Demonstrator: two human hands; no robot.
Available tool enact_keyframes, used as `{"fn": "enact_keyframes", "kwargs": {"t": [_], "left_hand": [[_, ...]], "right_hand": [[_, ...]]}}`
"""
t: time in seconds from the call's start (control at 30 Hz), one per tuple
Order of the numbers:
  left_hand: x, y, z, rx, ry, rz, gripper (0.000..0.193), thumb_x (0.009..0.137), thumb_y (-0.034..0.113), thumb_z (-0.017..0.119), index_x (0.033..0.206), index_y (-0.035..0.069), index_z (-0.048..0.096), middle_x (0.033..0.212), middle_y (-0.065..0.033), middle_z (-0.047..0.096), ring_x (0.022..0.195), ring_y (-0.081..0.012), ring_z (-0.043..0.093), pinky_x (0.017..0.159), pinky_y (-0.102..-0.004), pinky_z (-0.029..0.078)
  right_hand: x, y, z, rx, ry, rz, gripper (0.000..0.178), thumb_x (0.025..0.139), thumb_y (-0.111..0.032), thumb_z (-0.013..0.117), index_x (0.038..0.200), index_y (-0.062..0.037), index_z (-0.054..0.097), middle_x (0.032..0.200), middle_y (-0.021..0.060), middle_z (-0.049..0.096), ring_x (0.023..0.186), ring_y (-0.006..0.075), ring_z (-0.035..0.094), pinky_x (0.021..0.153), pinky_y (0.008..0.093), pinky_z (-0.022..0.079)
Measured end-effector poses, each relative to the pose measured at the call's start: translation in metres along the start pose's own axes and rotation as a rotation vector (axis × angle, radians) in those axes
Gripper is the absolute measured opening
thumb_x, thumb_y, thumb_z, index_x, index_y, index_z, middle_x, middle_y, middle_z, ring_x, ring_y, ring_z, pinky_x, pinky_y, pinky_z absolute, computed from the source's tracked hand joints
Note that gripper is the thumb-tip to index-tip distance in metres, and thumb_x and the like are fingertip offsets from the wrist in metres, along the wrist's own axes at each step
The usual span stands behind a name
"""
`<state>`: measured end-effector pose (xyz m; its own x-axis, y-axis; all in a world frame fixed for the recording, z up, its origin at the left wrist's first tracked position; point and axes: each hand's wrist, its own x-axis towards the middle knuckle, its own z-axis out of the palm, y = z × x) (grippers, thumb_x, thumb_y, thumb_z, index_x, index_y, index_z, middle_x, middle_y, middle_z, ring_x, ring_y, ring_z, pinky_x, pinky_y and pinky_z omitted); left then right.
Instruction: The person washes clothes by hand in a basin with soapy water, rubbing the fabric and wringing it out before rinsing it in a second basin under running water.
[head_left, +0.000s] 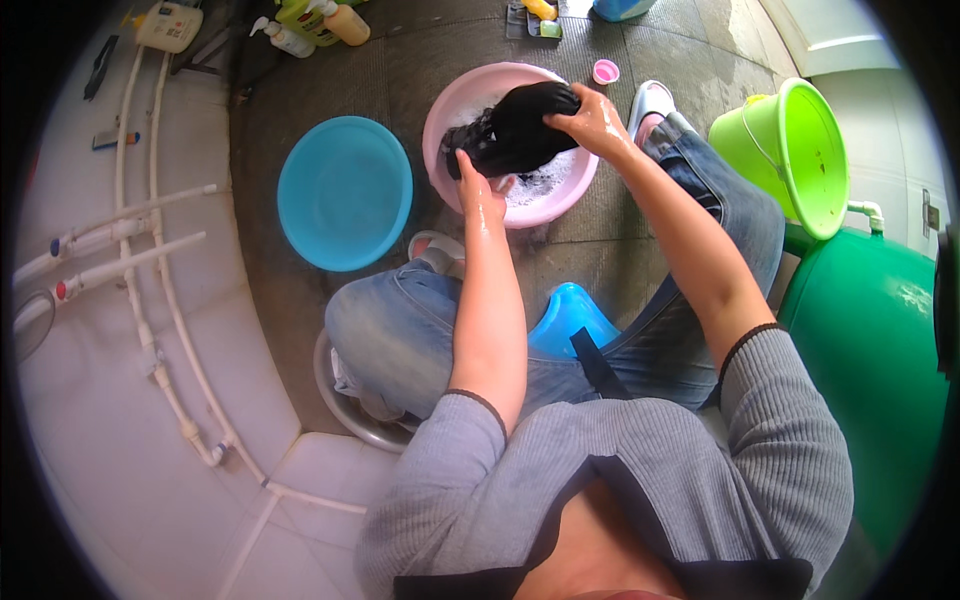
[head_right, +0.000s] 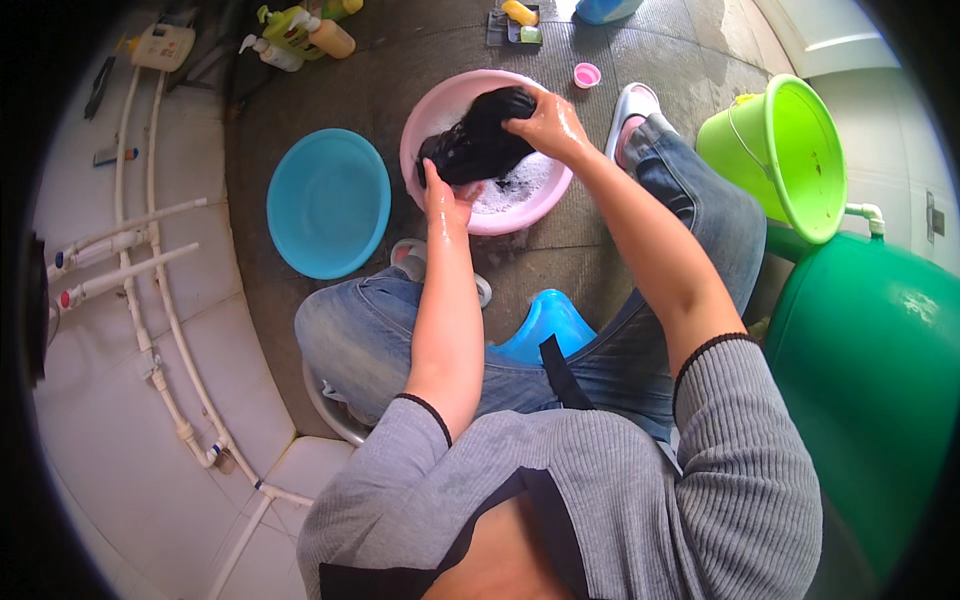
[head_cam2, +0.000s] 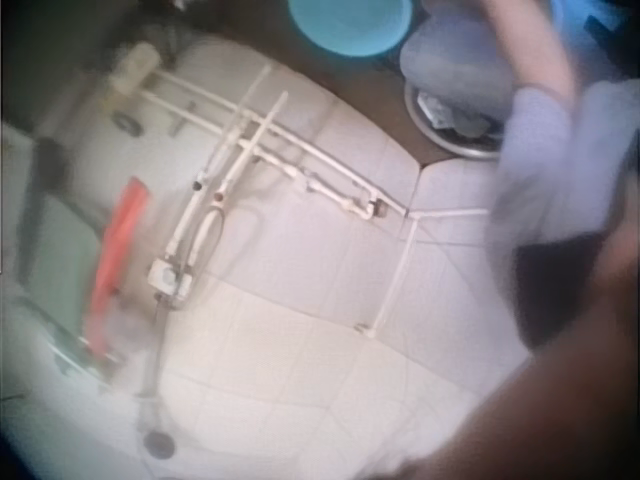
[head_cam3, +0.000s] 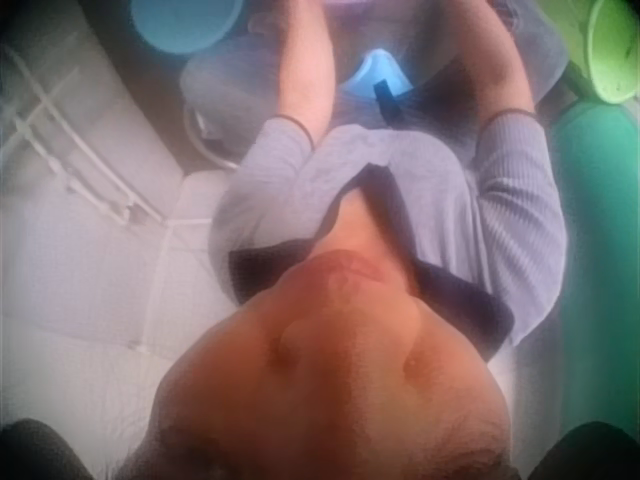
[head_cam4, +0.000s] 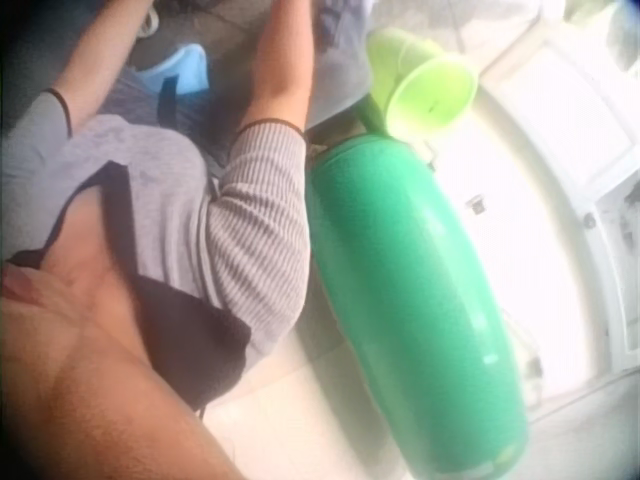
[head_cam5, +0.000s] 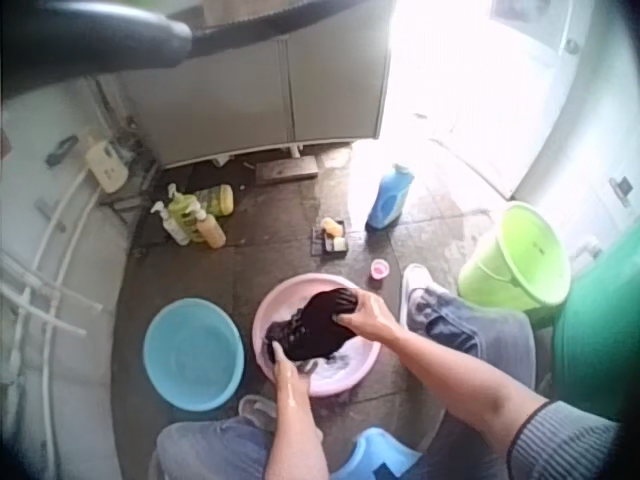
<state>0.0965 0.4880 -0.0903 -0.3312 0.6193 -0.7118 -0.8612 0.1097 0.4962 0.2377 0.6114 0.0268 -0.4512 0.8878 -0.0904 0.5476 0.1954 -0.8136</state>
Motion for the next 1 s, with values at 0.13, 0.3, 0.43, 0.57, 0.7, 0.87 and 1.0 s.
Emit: {"fn": "enact_keyframes", "kwargs": {"t": [0.13,0.3,0.43,0.57,0.7,0.87,1.0], "left_hand": [[-0.027,-0.042,0.044,-0.478,0.089,-0.587,0.121,0.054,0.086,0.046,0.138,0.005,0.013,0.133,-0.0299,0.029,0.116,-0.0454,0.038,0.096,-0.0544,0.035],[-0.02,-0.017,0.026,-0.33,-0.548,-0.213,0.068,0.082,0.063,0.04,0.108,0.002,0.053,0.099,-0.0129,0.06,0.093,-0.0245,0.058,0.086,-0.0389,0.047],[0.047,-0.038,-0.055,-0.507,-0.588,-0.049,0.027,0.088,0.028,0.044,0.102,0.007,0.054,0.095,-0.0109,0.058,0.088,-0.0229,0.057,0.077,-0.0348,0.05],[-0.009,-0.088,0.045,-0.383,-0.293,-0.015,0.039,0.087,0.015,0.043,0.126,0.012,0.039,0.119,-0.0134,0.049,0.106,-0.0278,0.052,0.091,-0.0428,0.044],[0.014,-0.064,-0.012,-1.062,-0.667,-0.413,0.038,0.088,0.024,0.043,0.122,0.007,0.043,0.118,-0.0158,0.049,0.105,-0.0294,0.051,0.09,-0.0403,0.043],[-0.025,-0.092,0.063,-0.278,-0.076,0.038,0.037,0.084,0.014,0.042,0.121,0.009,0.046,0.112,-0.0159,0.052,0.095,-0.0281,0.057,0.081,-0.0394,0.05],[0.016,-0.06,-0.005,-0.442,-0.339,-0.017,0.036,0.084,0.023,0.046,0.118,0.012,0.047,0.11,-0.0147,0.053,0.096,-0.0272,0.056,0.079,-0.0414,0.05]], "right_hand": [[-0.019,-0.003,0.019,-0.182,0.289,-0.146,0.042,0.065,-0.02,0.071,0.1,-0.0033,0.055,0.083,0.0219,0.062,0.076,0.0364,0.061,0.068,0.0406,0.048],[-0.106,-0.053,0.044,-0.145,0.038,-0.242,0.062,0.06,-0.007,0.068,0.119,-0.0124,0.05,0.083,0.0179,0.06,0.078,0.036,0.059,0.069,0.0456,0.045],[-0.096,-0.059,0.09,-0.074,-0.029,-0.374,0.034,0.063,-0.016,0.064,0.096,-0.0108,0.061,0.08,0.0168,0.061,0.076,0.0339,0.061,0.074,0.0443,0.047],[-0.017,0.044,0.053,-0.338,0.282,0.141,0.029,0.068,-0.029,0.059,0.087,-0.0067,0.062,0.089,0.0191,0.059,0.083,0.0377,0.058,0.078,0.0462,0.046],[-0.084,-0.011,0.08,-0.126,0.05,-0.071,0.037,0.064,-0.035,0.066,0.086,-0.0062,0.061,0.096,0.0176,0.052,0.09,0.0374,0.056,0.079,0.0457,0.046],[-0.015,0.066,0.052,-0.401,0.216,0.33,0.043,0.067,-0.04,0.067,0.09,-0.0041,0.061,0.091,0.0173,0.059,0.086,0.0361,0.058,0.077,0.0461,0.046],[-0.067,-0.001,0.091,-0.143,0.131,-0.018,0.032,0.067,-0.033,0.064,0.085,-0.0068,0.061,0.088,0.0163,0.056,0.083,0.0353,0.058,0.074,0.0456,0.046]]}}
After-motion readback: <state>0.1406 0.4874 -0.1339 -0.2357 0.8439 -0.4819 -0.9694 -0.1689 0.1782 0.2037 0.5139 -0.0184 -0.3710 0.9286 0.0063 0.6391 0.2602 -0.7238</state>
